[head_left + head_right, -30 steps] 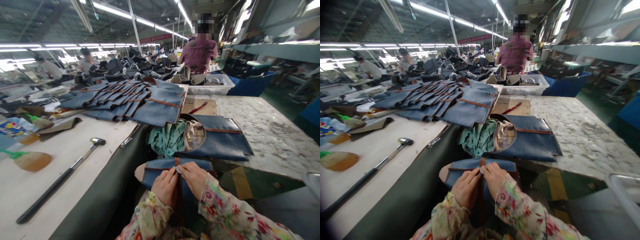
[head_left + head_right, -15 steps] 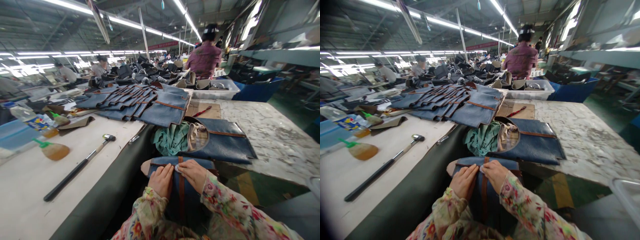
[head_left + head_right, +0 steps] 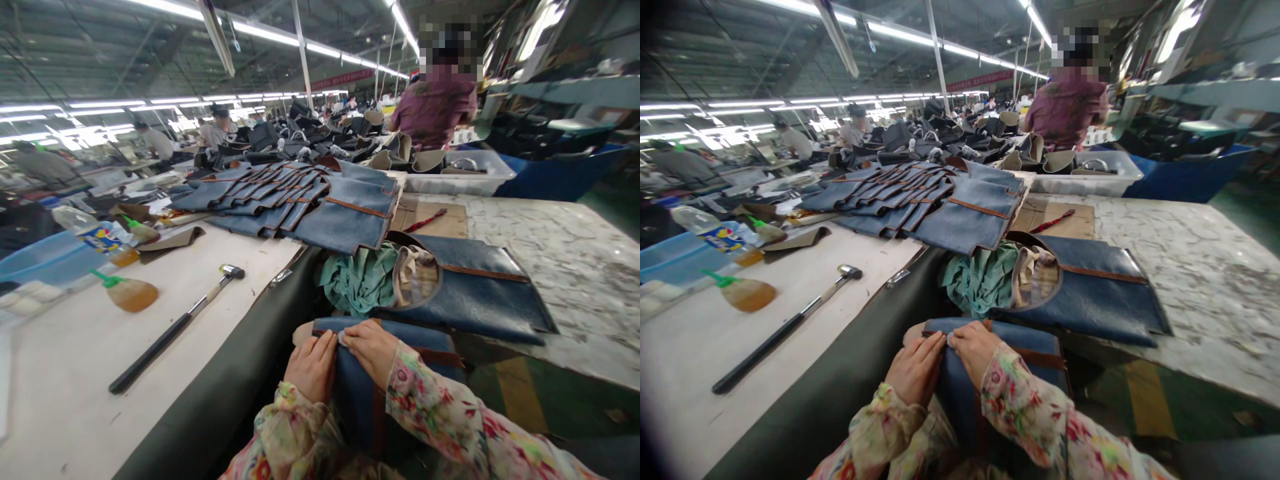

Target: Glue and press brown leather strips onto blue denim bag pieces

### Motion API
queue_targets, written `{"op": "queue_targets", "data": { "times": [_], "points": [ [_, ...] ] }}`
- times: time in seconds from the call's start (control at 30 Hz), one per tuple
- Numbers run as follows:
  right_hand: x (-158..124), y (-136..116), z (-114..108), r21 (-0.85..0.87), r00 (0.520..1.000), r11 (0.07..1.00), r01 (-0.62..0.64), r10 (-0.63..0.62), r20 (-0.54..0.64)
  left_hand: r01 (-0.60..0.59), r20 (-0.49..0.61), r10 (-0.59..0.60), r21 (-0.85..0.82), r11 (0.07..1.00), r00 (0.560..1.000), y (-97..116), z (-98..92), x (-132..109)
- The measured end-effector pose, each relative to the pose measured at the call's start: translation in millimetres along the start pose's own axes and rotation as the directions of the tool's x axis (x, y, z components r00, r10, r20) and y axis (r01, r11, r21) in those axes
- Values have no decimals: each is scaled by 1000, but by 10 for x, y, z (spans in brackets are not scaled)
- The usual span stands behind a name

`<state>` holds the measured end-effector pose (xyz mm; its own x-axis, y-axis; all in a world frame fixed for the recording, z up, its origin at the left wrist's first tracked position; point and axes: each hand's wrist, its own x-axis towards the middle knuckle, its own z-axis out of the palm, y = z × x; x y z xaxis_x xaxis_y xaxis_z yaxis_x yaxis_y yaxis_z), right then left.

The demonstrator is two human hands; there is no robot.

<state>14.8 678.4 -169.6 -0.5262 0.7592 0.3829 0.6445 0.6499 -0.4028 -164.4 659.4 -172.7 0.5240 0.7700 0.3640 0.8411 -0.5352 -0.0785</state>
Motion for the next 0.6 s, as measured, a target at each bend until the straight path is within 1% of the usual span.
{"op": "queue_targets", "data": {
  "times": [0.13, 0.23, 0.37, 0.47, 0.53, 0.6],
  "points": [
    [175, -75, 38, 16, 999, 1000, -5, 4, 46, 45, -2, -45, 10, 999, 999, -132, -34, -51],
    [319, -133, 95, -6, 995, 1000, 9, -9, 104, 108, 8, -108, 32, 994, 994, -214, -39, -94],
    [450, -188, 155, -30, 991, 998, 50, -46, 129, 186, 22, -187, 29, 982, 982, -254, -35, -134],
    [408, -200, 110, -43, 990, 997, 68, -62, 126, 187, 40, -188, 29, 982, 981, -227, -54, -128],
    [294, -180, 49, -59, 989, 994, 92, -84, 119, 180, 59, -183, 51, 982, 981, -190, -77, -106],
    [125, -131, -14, -76, 990, 990, 119, -112, 89, 176, 89, -182, 73, 982, 979, -148, -105, -76]
  ]
}}
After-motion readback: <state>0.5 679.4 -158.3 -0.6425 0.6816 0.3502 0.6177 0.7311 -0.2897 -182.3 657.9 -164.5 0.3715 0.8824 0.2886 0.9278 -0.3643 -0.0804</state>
